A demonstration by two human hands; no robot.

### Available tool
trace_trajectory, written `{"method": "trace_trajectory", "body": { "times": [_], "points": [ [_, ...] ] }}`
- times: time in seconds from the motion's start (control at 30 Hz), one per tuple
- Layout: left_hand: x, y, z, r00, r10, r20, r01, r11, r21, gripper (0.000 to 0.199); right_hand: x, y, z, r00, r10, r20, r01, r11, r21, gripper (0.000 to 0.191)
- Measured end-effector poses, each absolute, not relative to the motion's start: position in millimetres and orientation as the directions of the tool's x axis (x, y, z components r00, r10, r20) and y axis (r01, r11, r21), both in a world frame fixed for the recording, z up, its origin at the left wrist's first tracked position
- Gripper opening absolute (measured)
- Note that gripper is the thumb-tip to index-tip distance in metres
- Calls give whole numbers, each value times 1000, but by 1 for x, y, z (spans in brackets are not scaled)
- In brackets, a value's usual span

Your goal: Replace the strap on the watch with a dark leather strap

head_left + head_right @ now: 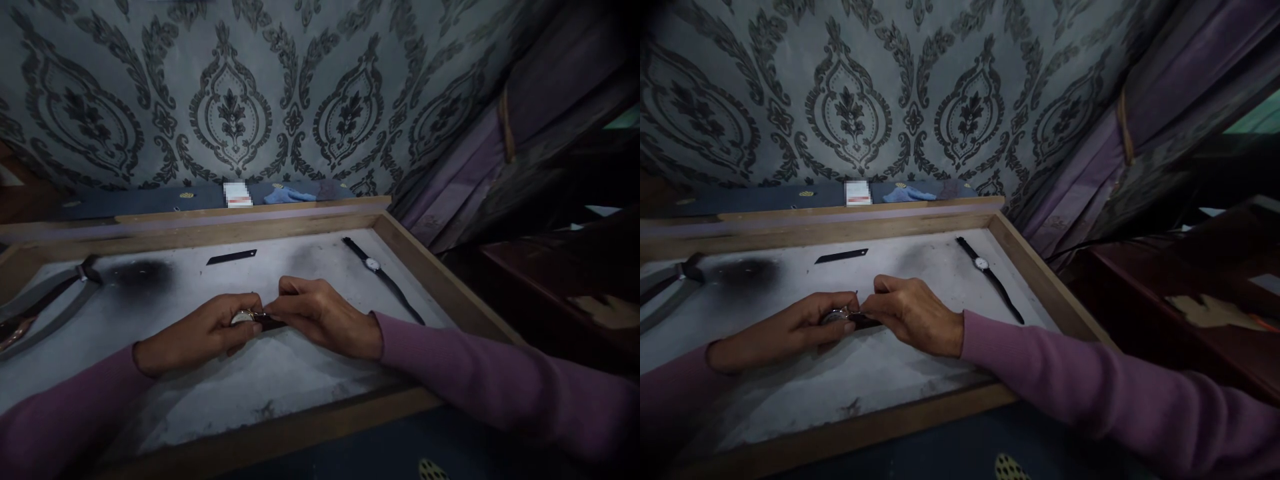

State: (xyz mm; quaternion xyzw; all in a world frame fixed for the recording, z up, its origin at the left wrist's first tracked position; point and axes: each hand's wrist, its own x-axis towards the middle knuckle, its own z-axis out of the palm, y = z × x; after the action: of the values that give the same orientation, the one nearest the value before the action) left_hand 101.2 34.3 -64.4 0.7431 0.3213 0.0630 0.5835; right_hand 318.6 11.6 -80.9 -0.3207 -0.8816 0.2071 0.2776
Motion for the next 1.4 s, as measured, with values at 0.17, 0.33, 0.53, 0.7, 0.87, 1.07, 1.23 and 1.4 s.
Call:
{"method": "trace_trajectory", "body": {
  "times": [0.17, 0.33, 0.53, 0.7, 0.87, 1.07, 1.23, 1.4],
  "points": [
    [102, 34, -63, 774, 558, -299, 424, -107, 899, 20, 319, 12, -80, -636, 683, 359, 422, 697, -579, 20],
    [102, 33, -63, 771, 555, -312, 435, -102, 895, 23, 318, 12, -81, -627, 705, 332, 433, 670, -604, 17],
    [101, 34, -63, 777, 550, -306, 420, -91, 903, 22, 319, 13, -82, -626, 694, 356, 412, 682, -604, 18],
    [101, 35, -65, 781, 552, -292, 414, -108, 904, 23, 318, 13, -81, -609, 700, 373, 383, 672, -634, 16],
    [101, 34, -64, 784, 548, -291, 409, -103, 907, 21, 317, 13, -81, -600, 714, 361, 399, 658, -638, 15],
    [100, 34, -64, 779, 549, -304, 418, -94, 903, 22, 319, 14, -83, -608, 698, 378, 393, 679, -620, 16],
    [103, 35, -63, 778, 552, -300, 419, -99, 903, 19, 319, 14, -82, -615, 688, 384, 401, 693, -599, 17],
    [103, 35, -61, 783, 544, -302, 413, -92, 906, 19, 319, 12, -81, -621, 688, 375, 430, 700, -570, 18]
  ]
}}
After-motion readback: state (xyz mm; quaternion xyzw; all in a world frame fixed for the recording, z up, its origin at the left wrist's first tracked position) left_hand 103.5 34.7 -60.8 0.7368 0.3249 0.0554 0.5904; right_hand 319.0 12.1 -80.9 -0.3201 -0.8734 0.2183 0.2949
